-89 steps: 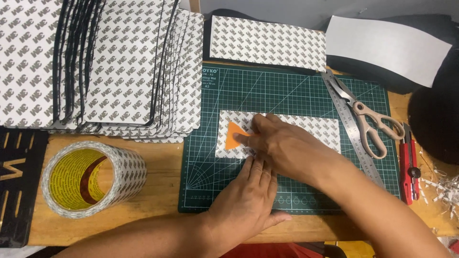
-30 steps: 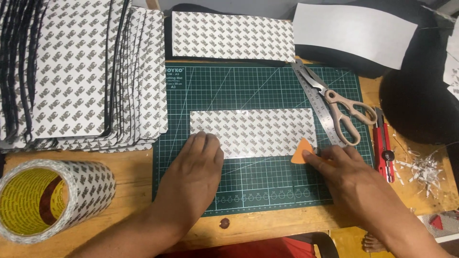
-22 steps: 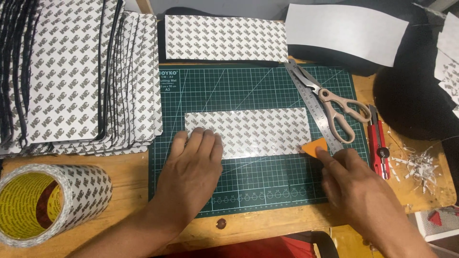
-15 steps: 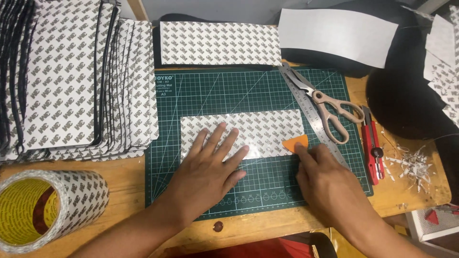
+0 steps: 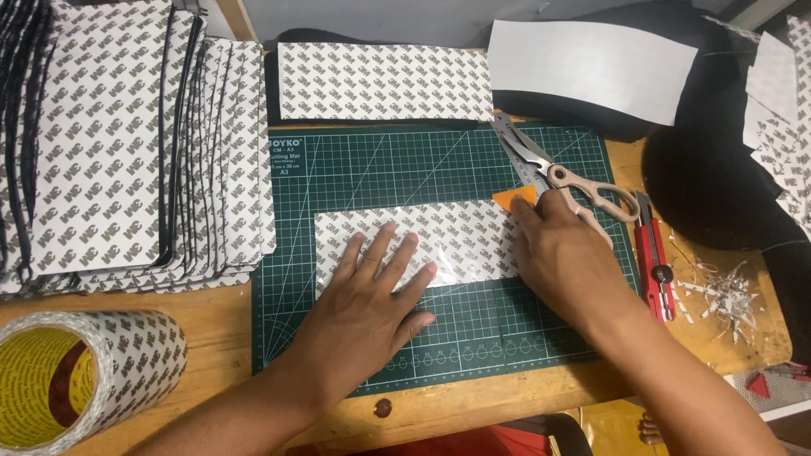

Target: Applying black adhesive strips to white rectangular bases and smoothing them with a scraper tool

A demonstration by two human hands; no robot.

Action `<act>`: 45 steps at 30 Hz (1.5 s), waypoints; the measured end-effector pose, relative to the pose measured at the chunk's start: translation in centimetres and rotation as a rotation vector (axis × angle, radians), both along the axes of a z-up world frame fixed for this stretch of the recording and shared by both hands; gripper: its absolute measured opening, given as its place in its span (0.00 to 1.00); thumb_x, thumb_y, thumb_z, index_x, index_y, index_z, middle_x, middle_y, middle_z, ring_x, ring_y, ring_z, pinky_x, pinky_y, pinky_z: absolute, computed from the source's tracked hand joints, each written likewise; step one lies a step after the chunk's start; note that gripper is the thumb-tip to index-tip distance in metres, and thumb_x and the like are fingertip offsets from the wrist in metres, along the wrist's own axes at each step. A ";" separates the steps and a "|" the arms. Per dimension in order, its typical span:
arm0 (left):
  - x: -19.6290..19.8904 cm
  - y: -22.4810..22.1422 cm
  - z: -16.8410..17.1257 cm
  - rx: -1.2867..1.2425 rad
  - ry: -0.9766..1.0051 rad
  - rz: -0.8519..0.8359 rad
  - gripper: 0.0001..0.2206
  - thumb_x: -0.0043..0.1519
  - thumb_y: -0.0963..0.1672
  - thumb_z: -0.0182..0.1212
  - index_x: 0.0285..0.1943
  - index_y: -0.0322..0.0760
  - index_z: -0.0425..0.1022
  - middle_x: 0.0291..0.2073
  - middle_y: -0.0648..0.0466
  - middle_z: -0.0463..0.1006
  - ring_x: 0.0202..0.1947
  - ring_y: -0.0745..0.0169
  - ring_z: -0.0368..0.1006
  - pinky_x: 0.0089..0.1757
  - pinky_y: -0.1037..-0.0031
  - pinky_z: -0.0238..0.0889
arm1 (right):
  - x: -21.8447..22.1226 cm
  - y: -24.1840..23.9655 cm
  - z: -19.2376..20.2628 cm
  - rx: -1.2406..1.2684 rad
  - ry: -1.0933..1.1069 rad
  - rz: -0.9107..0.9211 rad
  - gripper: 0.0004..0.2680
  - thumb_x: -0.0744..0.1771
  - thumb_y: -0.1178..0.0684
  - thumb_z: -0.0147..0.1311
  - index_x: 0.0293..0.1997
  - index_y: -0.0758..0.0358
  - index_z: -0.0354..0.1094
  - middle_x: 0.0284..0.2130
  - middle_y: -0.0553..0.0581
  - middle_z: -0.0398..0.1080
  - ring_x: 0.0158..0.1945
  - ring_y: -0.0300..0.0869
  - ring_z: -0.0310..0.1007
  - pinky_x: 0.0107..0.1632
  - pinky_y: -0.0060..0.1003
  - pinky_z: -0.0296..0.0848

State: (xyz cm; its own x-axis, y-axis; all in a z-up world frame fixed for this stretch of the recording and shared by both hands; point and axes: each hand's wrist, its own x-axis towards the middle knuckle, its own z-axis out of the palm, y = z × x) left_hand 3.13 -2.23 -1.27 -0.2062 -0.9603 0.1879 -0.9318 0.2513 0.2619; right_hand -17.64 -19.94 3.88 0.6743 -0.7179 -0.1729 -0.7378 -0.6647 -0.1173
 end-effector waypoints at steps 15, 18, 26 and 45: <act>-0.4 0.5 0.9 0.008 0.055 0.015 0.27 0.71 0.56 0.43 0.73 0.37 0.62 0.74 0.36 0.57 0.77 0.36 0.43 0.70 0.42 0.32 | -0.8 6.9 3.4 0.044 -0.137 0.141 0.17 0.69 0.60 0.50 0.67 0.67 0.62 0.36 0.58 0.69 0.27 0.44 0.76 0.26 0.36 0.91; -0.5 0.2 0.8 -0.054 -0.015 0.017 0.27 0.70 0.56 0.47 0.70 0.37 0.66 0.67 0.39 0.66 0.74 0.35 0.53 0.68 0.38 0.41 | 0.2 6.6 0.9 0.065 -0.117 0.215 0.16 0.69 0.59 0.47 0.65 0.66 0.59 0.34 0.57 0.65 0.30 0.47 0.70 0.20 0.41 0.79; -0.5 0.2 0.2 0.008 -0.054 0.008 0.29 0.70 0.57 0.42 0.73 0.39 0.62 0.70 0.39 0.63 0.75 0.35 0.49 0.68 0.39 0.36 | 3.1 3.2 0.3 -0.004 -0.075 0.128 0.16 0.70 0.59 0.47 0.66 0.70 0.62 0.38 0.62 0.68 0.29 0.49 0.73 0.23 0.41 0.82; -0.7 0.2 0.0 -0.047 -0.089 0.033 0.30 0.69 0.59 0.43 0.72 0.37 0.66 0.69 0.39 0.66 0.75 0.37 0.52 0.70 0.47 0.40 | 5.8 4.0 0.4 -0.007 -0.160 0.296 0.16 0.69 0.54 0.52 0.65 0.68 0.63 0.35 0.58 0.64 0.29 0.47 0.70 0.23 0.45 0.78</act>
